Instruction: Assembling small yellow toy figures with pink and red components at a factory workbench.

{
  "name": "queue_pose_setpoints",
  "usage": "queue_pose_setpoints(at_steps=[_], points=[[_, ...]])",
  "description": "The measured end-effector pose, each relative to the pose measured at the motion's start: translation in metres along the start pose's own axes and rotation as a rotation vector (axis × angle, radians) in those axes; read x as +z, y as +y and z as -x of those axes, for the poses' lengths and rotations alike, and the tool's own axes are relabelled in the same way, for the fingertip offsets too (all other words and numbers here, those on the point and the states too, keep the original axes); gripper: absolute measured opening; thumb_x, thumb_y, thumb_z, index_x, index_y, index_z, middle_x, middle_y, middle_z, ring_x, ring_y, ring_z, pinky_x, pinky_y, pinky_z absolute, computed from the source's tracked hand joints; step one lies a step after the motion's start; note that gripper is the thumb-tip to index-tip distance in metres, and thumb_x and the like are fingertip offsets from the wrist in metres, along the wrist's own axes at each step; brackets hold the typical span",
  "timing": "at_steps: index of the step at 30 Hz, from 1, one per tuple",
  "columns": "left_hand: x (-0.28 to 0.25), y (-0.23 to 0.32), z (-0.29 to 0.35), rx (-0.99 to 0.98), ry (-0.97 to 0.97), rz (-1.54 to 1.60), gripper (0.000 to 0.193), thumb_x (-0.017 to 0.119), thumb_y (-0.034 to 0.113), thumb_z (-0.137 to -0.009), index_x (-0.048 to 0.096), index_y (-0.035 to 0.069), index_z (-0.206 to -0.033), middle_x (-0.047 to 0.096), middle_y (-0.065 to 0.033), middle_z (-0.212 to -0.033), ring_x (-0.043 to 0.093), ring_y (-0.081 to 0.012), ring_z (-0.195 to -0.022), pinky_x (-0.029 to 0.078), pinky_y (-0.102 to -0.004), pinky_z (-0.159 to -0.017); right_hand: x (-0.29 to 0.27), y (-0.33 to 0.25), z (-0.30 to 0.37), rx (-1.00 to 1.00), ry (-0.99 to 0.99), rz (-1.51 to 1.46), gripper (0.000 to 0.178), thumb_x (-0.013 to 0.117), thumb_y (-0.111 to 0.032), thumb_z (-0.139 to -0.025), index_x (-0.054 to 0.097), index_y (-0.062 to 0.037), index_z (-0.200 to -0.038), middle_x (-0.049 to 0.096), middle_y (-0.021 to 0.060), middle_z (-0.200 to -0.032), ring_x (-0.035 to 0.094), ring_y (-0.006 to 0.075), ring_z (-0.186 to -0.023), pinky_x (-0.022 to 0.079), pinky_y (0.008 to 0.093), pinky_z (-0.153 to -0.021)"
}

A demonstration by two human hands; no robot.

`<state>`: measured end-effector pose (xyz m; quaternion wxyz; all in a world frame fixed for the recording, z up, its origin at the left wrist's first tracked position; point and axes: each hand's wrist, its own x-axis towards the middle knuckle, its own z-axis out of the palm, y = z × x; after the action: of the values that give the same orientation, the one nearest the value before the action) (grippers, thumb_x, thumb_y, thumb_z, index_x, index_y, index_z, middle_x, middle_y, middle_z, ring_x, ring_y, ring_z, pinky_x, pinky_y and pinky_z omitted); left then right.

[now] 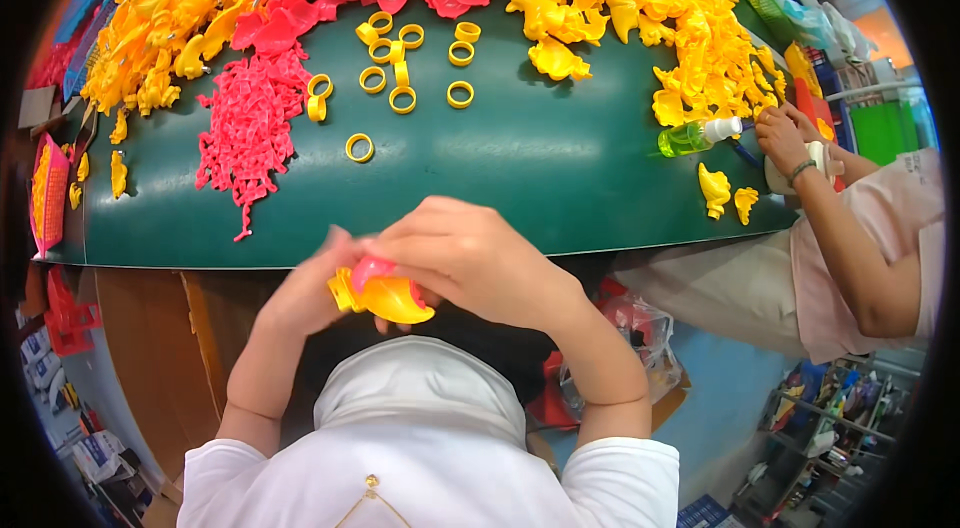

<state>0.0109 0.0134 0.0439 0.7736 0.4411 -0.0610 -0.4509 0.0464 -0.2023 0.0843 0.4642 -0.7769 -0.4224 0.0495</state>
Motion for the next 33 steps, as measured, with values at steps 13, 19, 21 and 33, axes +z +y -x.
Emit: queue_pose_setpoints(at_steps=[13,19,21,33], points=[[0.003,-0.018,-0.023,0.383,0.039,0.626,0.055,0.058,0.030,-0.094,0.038,0.003,-0.137,0.046,-0.0171,-0.137,0.055,-0.0381,-0.117,0.048,-0.0422,-0.097,-0.059,0.079,-0.001,0.534,0.645,0.414,0.044,0.062,-0.005,-0.086,0.052,-0.0087,-0.128,0.062,0.0061,-0.083,0.060,0.0142,-0.077,0.047,0.0275,-0.072],[-0.005,-0.020,-0.025,0.416,0.000,0.763,0.054,0.056,0.032,-0.095,0.038,0.003,-0.137,0.045,-0.0175,-0.137,0.052,-0.0391,-0.121,0.045,-0.0433,-0.103,-0.050,0.077,0.036,0.713,0.494,0.058,0.037,0.060,-0.014,-0.093,0.056,-0.0075,-0.130,0.057,0.0029,-0.086,0.056,0.0118,-0.085,0.043,0.0248,-0.076],[-0.001,-0.021,-0.025,0.418,0.079,0.707,0.048,0.054,0.031,-0.096,0.041,0.009,-0.137,0.033,-0.0240,-0.145,0.052,-0.0378,-0.121,0.048,-0.0429,-0.099,-0.048,0.073,0.034,0.799,0.405,0.469,0.041,0.062,-0.019,-0.091,0.056,-0.0063,-0.130,0.057,0.0068,-0.107,0.053,0.0176,-0.103,0.042,0.0297,-0.087],[0.005,-0.014,-0.019,0.474,0.155,0.586,0.079,0.070,0.029,-0.085,0.028,-0.002,-0.144,0.045,-0.0146,-0.139,0.053,-0.0311,-0.121,0.046,-0.0404,-0.102,0.006,0.040,0.017,0.407,0.417,0.484,0.054,0.075,-0.012,-0.076,0.058,-0.0075,-0.127,0.055,0.0110,-0.124,0.049,0.0281,-0.115,0.039,0.0363,-0.099]])
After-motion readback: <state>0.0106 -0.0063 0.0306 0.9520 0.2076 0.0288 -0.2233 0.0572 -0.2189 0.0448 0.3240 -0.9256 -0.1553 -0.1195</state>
